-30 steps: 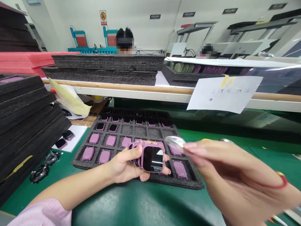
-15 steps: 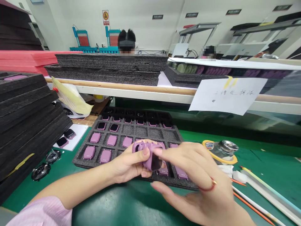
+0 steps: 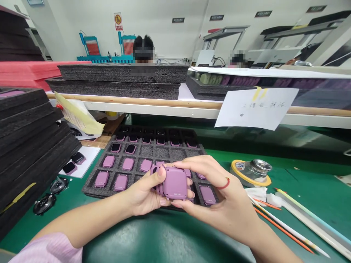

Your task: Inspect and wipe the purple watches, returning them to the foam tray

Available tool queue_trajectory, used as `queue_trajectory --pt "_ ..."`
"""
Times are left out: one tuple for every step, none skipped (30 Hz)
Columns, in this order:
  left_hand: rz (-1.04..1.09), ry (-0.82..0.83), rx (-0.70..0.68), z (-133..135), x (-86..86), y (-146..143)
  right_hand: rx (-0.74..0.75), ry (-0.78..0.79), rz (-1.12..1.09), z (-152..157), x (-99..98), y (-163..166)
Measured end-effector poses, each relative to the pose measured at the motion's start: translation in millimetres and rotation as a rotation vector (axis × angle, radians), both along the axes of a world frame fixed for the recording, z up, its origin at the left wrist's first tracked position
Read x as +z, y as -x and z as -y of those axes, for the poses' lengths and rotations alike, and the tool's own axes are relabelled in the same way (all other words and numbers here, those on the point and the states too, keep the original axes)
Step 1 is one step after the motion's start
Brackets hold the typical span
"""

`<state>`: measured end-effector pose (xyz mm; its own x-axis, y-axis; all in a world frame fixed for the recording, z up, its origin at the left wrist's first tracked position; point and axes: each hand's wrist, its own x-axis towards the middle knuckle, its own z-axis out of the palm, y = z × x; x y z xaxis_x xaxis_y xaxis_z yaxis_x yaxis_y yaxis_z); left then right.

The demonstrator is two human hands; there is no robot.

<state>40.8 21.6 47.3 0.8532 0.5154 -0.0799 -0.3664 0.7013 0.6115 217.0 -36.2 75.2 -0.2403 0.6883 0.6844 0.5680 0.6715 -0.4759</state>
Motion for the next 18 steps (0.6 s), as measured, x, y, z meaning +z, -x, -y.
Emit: queue_trajectory --pt "-0.007 0.003 0.015 1 -0.3 0 -0.002 -0.006 0.012 0 -0.6 1" --pt "-0.015 0.004 0.026 1 -0.5 0 -0.005 -0.012 0.025 1 -0.8 1" --pt "-0.022 0.003 0.033 2 -0.6 0 -0.008 -0.018 0.039 1 -0.6 2" --pt "-0.029 0.001 0.038 2 -0.5 0 -0.013 -0.027 0.055 2 0.0 3" --pt "-0.032 0.002 0.048 3 -0.3 -1 -0.018 -0.039 0.073 2 0.9 3" --pt "-0.036 0.011 0.063 3 0.2 -1 -0.023 -0.050 0.091 1 1.9 2" --pt "-0.045 0.032 0.092 3 0.9 -2 -0.036 -0.061 0.102 -1 2.6 0" --pt "-0.066 0.064 0.129 2 2.0 -3 -0.058 -0.067 0.101 -5 2.5 -5" --pt "-0.099 0.107 0.170 1 3.6 -3 -0.101 -0.062 0.084 -12 1.2 -11" --pt "-0.142 0.157 0.213 0 5.7 -4 -0.160 -0.040 0.055 -20 -1.9 -19" --pt "-0.188 0.208 0.258 -1 8.2 -4 -0.229 -0.006 0.016 -29 -6.9 -29" --pt "-0.236 0.255 0.299 -3 10.8 -4 -0.324 0.055 -0.031 -40 -14.0 -40" --pt "-0.274 0.294 0.333 -4 13.4 -3 -0.391 0.132 -0.048 -51 -23.1 -52" --pt "-0.298 0.319 0.357 -6 15.6 -3 -0.419 0.174 -0.042 -61 -33.4 -63" --pt "-0.304 0.330 0.371 -7 17.3 -2 -0.432 0.203 -0.031 -71 -44.4 -74" --pt "-0.299 0.325 0.371 -8 18.3 -1 -0.439 0.235 -0.018 -79 -55.0 -84" --pt "-0.286 0.308 0.361 -8 18.7 0 -0.435 0.270 -0.002 -85 -64.1 -92" --pt "-0.266 0.283 0.349 -9 18.5 0 -0.430 0.302 0.011 -89 -70.8 -98"
